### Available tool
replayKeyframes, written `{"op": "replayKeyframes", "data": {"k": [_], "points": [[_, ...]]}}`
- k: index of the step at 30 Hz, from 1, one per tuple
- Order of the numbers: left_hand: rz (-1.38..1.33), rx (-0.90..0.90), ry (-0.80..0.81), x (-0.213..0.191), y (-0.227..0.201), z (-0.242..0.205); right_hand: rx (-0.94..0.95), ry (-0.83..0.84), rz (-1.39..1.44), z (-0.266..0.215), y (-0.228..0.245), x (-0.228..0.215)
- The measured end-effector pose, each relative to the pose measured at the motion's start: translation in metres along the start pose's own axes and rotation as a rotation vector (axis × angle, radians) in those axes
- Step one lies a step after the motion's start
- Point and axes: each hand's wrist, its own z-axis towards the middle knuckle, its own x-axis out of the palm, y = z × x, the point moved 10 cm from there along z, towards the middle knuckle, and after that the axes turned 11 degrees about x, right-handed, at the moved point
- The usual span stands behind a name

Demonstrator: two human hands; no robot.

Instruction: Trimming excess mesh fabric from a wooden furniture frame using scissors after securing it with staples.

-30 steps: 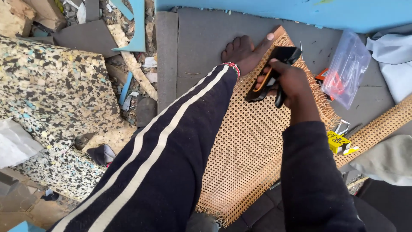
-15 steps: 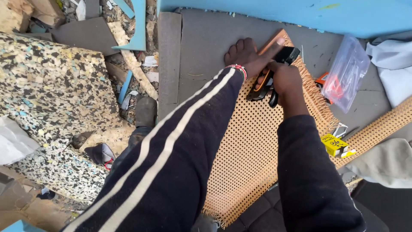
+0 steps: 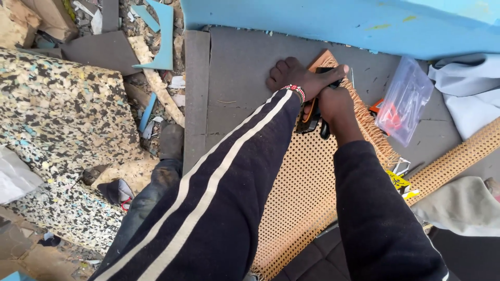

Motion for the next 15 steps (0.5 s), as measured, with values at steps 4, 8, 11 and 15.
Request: {"op": "replayKeyframes", "data": {"k": [4, 8, 11, 15], "points": [[-0.021, -0.006, -0.007, -0.002, 0.0, 0.002, 0.042, 0.072, 0.141, -0.062, 0.029, 0.009], [-0.006, -0.017, -0.004, -0.009, -0.008, -0.001, 0.053, -0.026, 0.121, -0.059, 0.023, 0.007], [-0.001, -0.02, -0.004, -0.009, -0.005, -0.006, 0.035, -0.036, 0.27, -0.046, 0.009, 0.019], [0.004, 0.02, -0.01, -0.012, -0.011, -0.009, -0.161, -0.035, 0.517, -0.051, 0.018, 0.015]]}}
